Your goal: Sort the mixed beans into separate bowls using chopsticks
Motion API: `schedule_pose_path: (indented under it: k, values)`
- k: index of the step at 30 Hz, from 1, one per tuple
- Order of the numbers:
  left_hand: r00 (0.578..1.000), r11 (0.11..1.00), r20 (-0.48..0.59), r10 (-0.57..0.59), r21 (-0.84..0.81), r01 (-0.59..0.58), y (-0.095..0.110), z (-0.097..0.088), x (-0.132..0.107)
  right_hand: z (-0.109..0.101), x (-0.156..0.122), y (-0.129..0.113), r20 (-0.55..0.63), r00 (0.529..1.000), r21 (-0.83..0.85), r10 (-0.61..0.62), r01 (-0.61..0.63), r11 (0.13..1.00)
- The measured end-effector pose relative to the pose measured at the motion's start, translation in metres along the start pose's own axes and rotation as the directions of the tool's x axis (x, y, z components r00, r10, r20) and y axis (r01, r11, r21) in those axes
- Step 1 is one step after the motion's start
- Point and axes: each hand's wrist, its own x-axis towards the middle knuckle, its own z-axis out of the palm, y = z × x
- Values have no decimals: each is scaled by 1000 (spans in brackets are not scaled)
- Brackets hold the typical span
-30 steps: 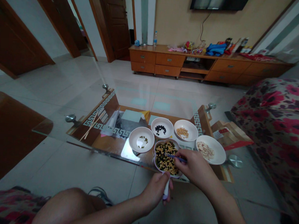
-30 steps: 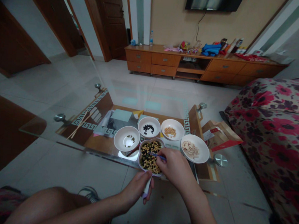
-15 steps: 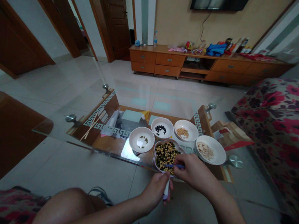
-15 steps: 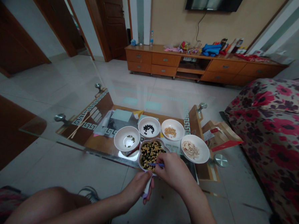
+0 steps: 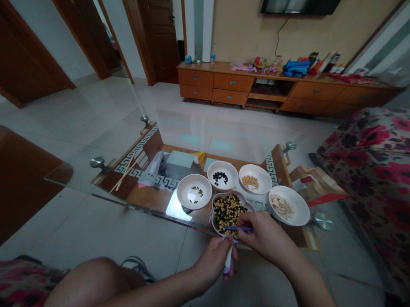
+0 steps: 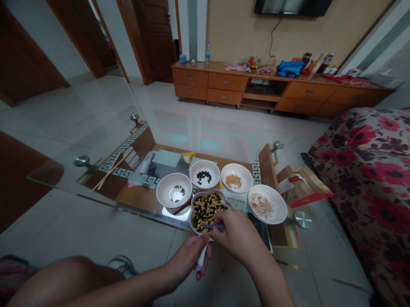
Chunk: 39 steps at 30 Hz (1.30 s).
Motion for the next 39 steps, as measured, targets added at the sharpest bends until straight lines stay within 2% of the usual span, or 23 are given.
schedule_pose_path:
  k: [12, 22, 27, 33, 39]
  values:
    - [1000, 1000, 1, -5, 8, 5, 2, -1, 0, 0, 1, 1, -7, 1000, -4, -9, 9, 1000]
    - [1000, 1000, 15, -1, 13, 1, 3, 0, -3, -2, 0, -2, -89, 995, 12, -52, 53, 999]
    - [1000, 1000, 10, -2, 9, 2, 4, 0, -2, -3, 2, -2, -181, 980, 12, -77, 80, 997]
    - [1000, 1000, 11, 6, 19, -6, 2, 0, 0, 6, 6, -8, -373, 921, 7, -115, 127, 992]
    - [1000, 999, 6, -5, 37, 5, 11, 3, -4, 24, 11, -20, -540, 815, -57, -209, 212, 976]
